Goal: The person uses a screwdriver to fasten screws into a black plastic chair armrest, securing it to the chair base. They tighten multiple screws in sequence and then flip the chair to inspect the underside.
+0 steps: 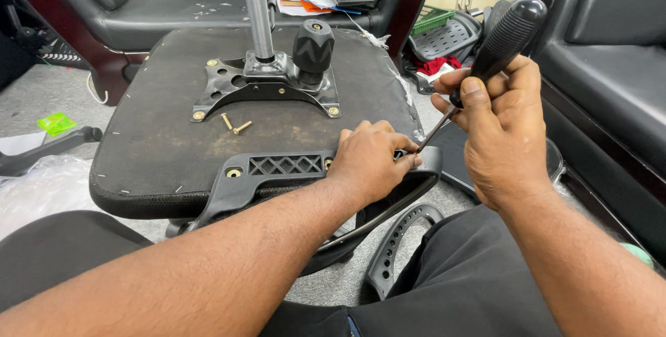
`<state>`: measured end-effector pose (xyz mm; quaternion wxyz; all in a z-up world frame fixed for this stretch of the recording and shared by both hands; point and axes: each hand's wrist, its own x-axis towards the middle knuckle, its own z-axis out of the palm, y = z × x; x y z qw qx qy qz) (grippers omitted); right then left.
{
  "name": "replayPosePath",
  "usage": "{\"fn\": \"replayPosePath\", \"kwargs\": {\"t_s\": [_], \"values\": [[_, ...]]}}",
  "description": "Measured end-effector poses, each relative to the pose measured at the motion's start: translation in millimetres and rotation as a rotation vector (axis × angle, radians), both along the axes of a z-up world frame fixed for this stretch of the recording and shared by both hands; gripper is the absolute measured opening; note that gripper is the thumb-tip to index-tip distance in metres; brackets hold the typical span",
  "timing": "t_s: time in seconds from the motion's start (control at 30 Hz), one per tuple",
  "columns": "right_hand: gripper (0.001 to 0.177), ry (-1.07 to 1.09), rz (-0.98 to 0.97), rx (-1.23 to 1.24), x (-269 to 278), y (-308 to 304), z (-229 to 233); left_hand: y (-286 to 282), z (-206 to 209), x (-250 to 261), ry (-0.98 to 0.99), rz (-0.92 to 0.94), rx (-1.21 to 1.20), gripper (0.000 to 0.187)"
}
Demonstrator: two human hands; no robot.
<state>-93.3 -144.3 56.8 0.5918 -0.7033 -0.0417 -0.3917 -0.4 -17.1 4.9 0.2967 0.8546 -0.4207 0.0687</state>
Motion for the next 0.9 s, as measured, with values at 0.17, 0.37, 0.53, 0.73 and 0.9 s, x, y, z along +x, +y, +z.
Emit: {"fn": "replayPosePath", "kwargs": {"t_s": [0.17,0.37,0.53,0.73,0.9], "values": [[0.024,0.019,-0.011,-0.022,-2,-1,-1,0,-1,0,0.011,-0.003,0.002,0.026],[0.024,-0.009,0.005,-0.01,3,1,-2,0,-1,0,0.009,-0.002,-0.004,0.027],[0.027,0.111,-0.014,-0.109,1,2,6,1,0,1,0.022,-0.003,0.009,0.027],[0.031,0.285,-0.051,-0.167,-3,-2,31,4,2,-1,0.017,-0.002,0.02,0.029],[0.04,0.308,-0.258,-0.161,4,2,35,4,3,-2,0.017,-0.006,0.024,0.033]]}}
